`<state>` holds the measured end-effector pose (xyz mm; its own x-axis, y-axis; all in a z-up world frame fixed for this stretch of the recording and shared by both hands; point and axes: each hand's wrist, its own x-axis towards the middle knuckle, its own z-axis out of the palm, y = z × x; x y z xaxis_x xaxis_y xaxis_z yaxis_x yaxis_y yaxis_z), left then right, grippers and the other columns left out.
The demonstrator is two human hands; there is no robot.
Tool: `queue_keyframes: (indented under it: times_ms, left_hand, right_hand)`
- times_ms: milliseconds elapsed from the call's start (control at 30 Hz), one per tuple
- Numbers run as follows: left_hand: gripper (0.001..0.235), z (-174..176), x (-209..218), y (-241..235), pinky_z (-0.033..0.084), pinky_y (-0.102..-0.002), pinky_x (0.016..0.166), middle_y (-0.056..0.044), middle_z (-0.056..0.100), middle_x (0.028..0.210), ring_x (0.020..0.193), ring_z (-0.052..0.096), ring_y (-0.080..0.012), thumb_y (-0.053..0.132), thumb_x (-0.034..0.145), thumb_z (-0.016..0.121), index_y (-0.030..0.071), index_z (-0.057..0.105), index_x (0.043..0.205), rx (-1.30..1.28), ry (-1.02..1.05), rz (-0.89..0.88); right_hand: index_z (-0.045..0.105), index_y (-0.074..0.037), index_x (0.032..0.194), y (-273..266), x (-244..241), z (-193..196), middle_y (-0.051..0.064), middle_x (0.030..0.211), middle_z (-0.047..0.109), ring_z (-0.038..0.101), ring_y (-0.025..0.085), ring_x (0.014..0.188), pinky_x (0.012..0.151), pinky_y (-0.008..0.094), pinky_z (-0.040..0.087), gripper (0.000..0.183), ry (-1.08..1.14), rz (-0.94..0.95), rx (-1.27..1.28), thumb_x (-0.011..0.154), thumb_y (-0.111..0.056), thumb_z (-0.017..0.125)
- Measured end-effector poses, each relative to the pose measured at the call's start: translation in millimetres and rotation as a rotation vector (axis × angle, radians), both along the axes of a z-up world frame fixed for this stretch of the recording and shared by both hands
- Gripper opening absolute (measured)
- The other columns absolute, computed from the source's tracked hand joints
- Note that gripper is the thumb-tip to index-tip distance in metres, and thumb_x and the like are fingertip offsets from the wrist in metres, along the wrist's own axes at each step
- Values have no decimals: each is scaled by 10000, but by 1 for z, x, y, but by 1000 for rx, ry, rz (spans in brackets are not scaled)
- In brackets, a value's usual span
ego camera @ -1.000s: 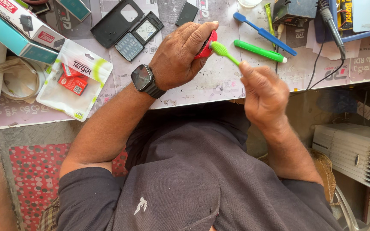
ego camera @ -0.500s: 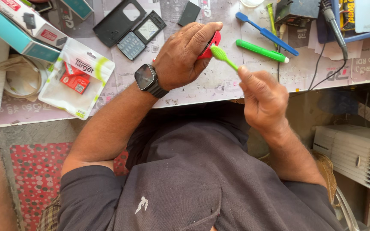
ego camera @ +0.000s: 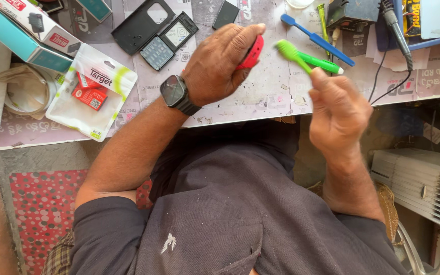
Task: The person cleans a disassembled red mobile phone using a green toothbrush and a liquid from a bottle. They scrub the phone's exterior and internal components, repeatedly dipping the brush into the liquid and brushing different areas of the device.
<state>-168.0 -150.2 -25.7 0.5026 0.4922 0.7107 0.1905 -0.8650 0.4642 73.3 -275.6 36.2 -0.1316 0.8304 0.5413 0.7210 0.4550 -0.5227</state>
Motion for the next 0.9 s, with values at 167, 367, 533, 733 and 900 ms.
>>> queue_keyframes:
  times_ms: [167,367,533,733,900]
  left_hand:
    - [601,1,0,2,571,-430,1037,-150,637,1286,1171,662,-318,84,1050,754,26,388,1522,9,-17,-6]
    - [590,4,-1,0,561,-434,1025,-153,628,1278,1164,650,-333,82,1057,752,17,393,1521,18,-9,-17]
    - [593,4,-3,0,565,-442,1006,-157,636,1251,1152,655,-344,82,1029,751,8,411,1508,0,1,0]
    - [608,1,0,-1,557,-444,1029,-163,634,1254,1177,651,-347,93,1032,767,15,397,1509,29,-24,1]
    - [593,-1,0,-1,562,-440,1007,-158,644,1221,1149,660,-339,78,1014,767,8,425,1495,-12,14,-1]
  right_hand:
    - [685,-41,1351,-6,-12,-2,121,994,689,664,168,773,666,285,532,330,-14,41,-80,1046,77,731]
    - [681,-64,1366,-7,-15,2,120,1020,695,679,183,802,696,296,550,348,-35,33,-64,1055,85,731]
    - [674,-63,1360,-2,-16,0,121,1000,693,665,189,809,668,294,536,341,-31,58,-25,1052,68,743]
    - [676,-57,1357,-1,-15,0,132,987,695,664,202,790,656,303,535,338,-68,53,-24,1048,63,740]
    - [673,-62,1372,-4,-14,0,136,971,695,674,210,781,666,312,543,339,-41,58,-51,1063,66,729]
